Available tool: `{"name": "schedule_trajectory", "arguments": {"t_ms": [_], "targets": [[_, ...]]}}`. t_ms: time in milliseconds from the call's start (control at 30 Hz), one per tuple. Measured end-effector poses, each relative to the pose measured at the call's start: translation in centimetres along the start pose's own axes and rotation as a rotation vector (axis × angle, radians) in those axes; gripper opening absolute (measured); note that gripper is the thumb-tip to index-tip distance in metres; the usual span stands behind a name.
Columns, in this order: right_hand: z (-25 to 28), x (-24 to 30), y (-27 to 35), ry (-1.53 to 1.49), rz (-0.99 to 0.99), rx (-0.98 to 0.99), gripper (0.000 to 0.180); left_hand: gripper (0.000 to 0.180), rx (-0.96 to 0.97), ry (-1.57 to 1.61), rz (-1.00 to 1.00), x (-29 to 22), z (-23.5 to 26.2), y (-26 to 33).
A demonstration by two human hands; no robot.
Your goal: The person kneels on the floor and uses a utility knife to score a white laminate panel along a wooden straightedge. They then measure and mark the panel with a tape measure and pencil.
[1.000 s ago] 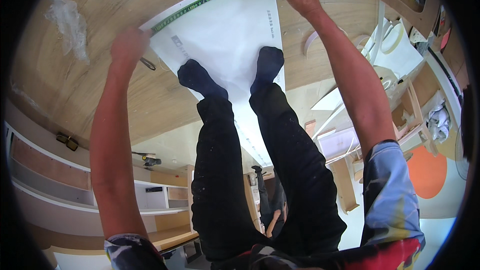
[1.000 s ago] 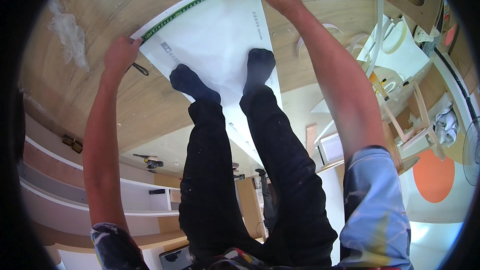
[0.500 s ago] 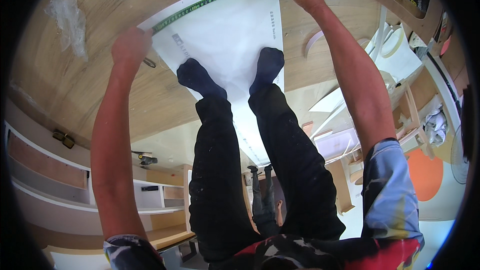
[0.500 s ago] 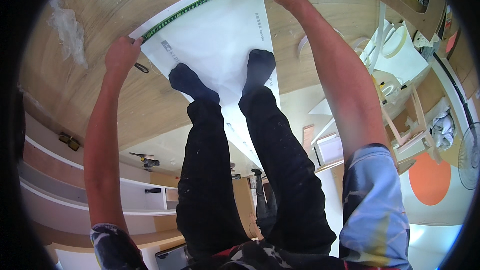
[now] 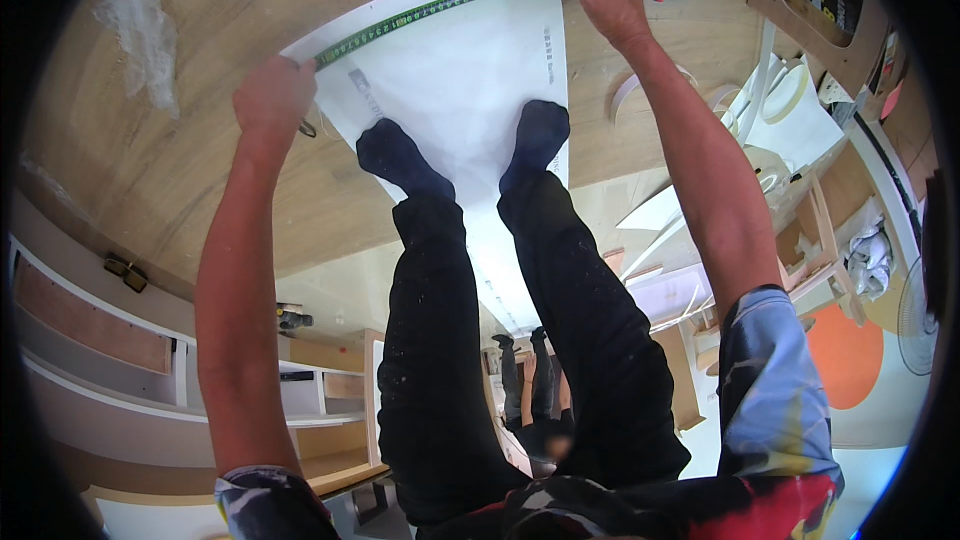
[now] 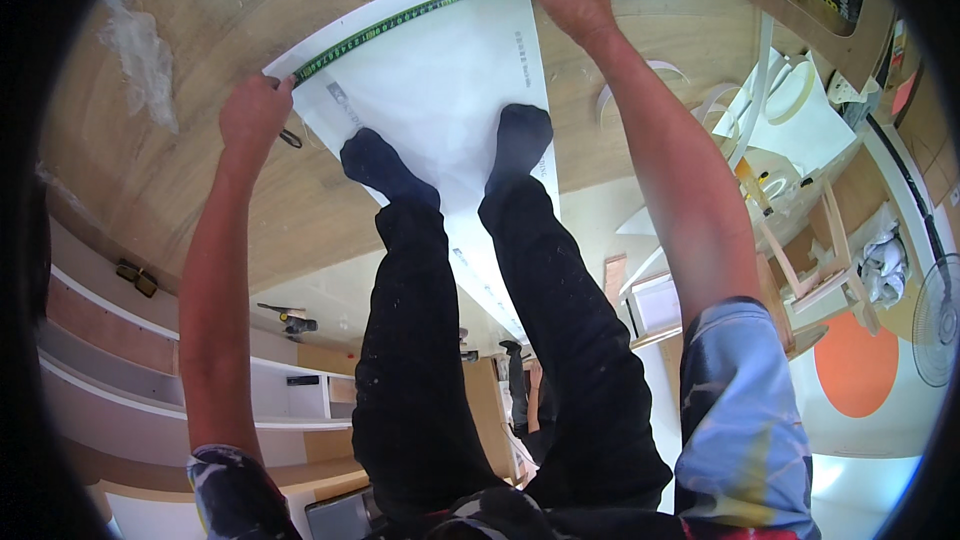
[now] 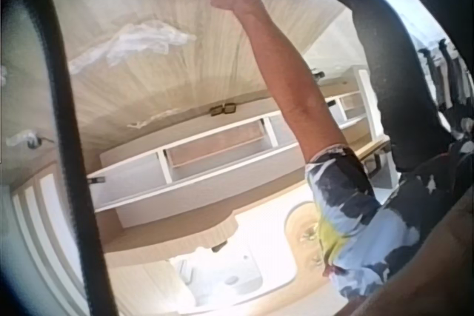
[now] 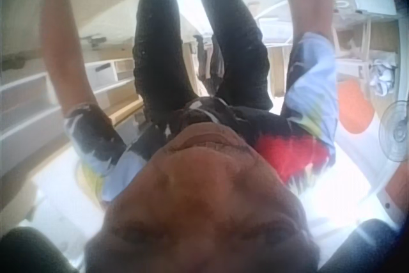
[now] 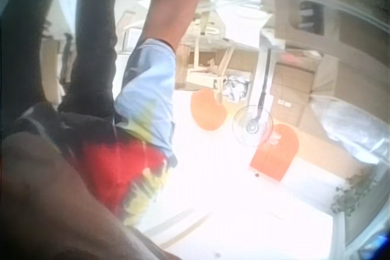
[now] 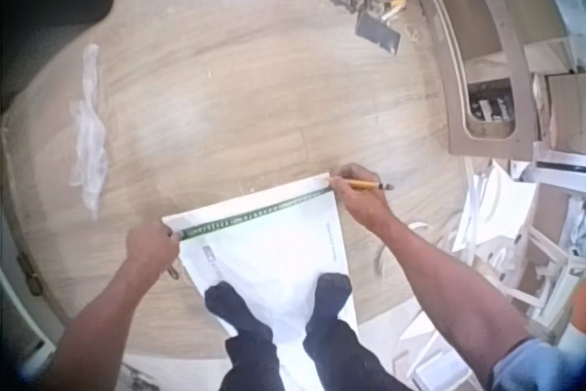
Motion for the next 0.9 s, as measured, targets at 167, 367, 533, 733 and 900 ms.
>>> {"name": "schedule_trajectory", "arguments": {"t_ms": [167,367,533,733,900], "targets": [[0.0,1.0,0.1,0.006,0.04,-0.006,0.024,0.044,-0.109,-0.003,0.004,0.4,-1.0,0.0],[0.0,-0.1,0.3,-0.047,-0.02,-0.015,0.02,0.041,-0.158,-0.043,0.032,-0.1,-0.5,0.6],[0.0,-0.7,0.4,-0.126,-0.038,-0.045,0.018,0.041,-0.079,-0.071,0.069,-0.8,-0.1,1.2],[0.0,-0.5,0.1,-0.106,-0.03,-0.021,0.019,0.04,-0.091,-0.063,0.082,-0.7,-0.6,1.2],[0.1,0.3,-0.4,-0.012,-0.005,0.067,0.019,0.041,-0.081,-0.059,0.096,-0.8,-0.6,1.3]]}}
Point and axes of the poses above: each hand's wrist, its own y-axis away from the middle knuckle, its own z-axis out of the back of the hand, x = y × z, the point moved 6 cm from there along -y, towards the middle knuckle, and after that the axes turned 7 degrees about -y, right-handed, at the moved point
